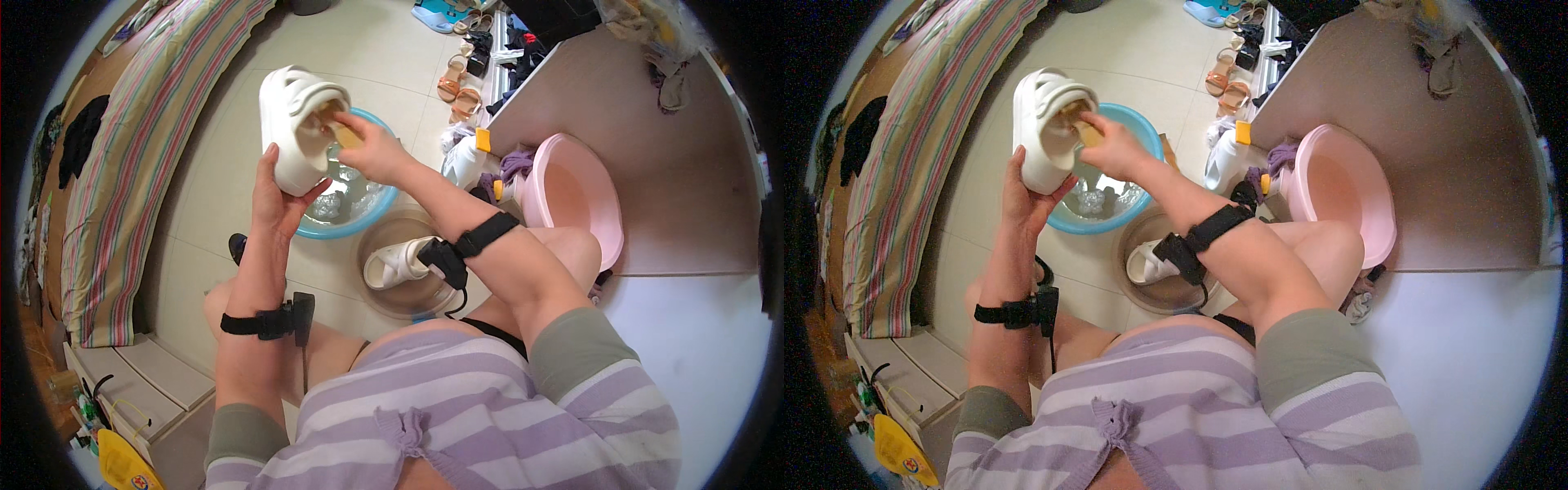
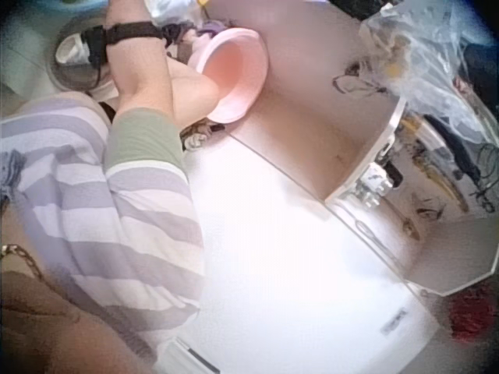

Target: Scrubbing and washing a pair of white sandals in a bucket of water with a brush and sponge.

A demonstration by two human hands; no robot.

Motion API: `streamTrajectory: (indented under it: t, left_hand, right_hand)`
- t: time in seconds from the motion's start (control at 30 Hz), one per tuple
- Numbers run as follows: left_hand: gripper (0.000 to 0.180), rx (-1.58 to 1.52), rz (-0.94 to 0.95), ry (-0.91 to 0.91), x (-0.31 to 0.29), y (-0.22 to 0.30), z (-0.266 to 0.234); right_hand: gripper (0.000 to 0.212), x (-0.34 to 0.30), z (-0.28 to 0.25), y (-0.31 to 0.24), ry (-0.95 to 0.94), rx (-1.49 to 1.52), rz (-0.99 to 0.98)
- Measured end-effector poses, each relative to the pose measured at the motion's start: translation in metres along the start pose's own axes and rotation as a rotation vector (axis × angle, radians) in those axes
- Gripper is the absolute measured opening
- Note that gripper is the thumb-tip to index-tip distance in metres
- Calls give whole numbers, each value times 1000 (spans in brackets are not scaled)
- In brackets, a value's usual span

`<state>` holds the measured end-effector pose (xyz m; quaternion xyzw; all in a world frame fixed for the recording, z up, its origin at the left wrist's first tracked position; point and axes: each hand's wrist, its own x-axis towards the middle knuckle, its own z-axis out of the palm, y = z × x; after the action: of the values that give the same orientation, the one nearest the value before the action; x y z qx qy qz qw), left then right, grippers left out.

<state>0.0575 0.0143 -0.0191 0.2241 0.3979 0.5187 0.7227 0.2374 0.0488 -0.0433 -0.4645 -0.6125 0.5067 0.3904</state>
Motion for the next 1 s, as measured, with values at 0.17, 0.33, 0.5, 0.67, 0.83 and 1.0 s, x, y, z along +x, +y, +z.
streamTrajectory:
  t: [0.17,0.33,0.5,0.67,0.83,1.0]
  left_hand:
    - [61,49,11,51,5,2,-34]
    - [60,-4,-1,106,9,6,-18]
    - [60,110,41,71,4,6,-26]
    - [62,-58,14,66,7,4,-33]
    - [62,-29,5,-2,3,-1,-12]
    - [64,-134,65,-21,3,12,-50]
  right_hand:
    - [76,-24,26,-12,-156,-70,213]
    - [71,-10,8,-57,-151,-124,101]
    - [71,-30,24,-4,-78,-261,17]
    - [70,-23,24,-47,-177,60,120]
    - [70,-6,10,2,67,-153,-46]
    - [74,-30,38,-59,-281,-18,224]
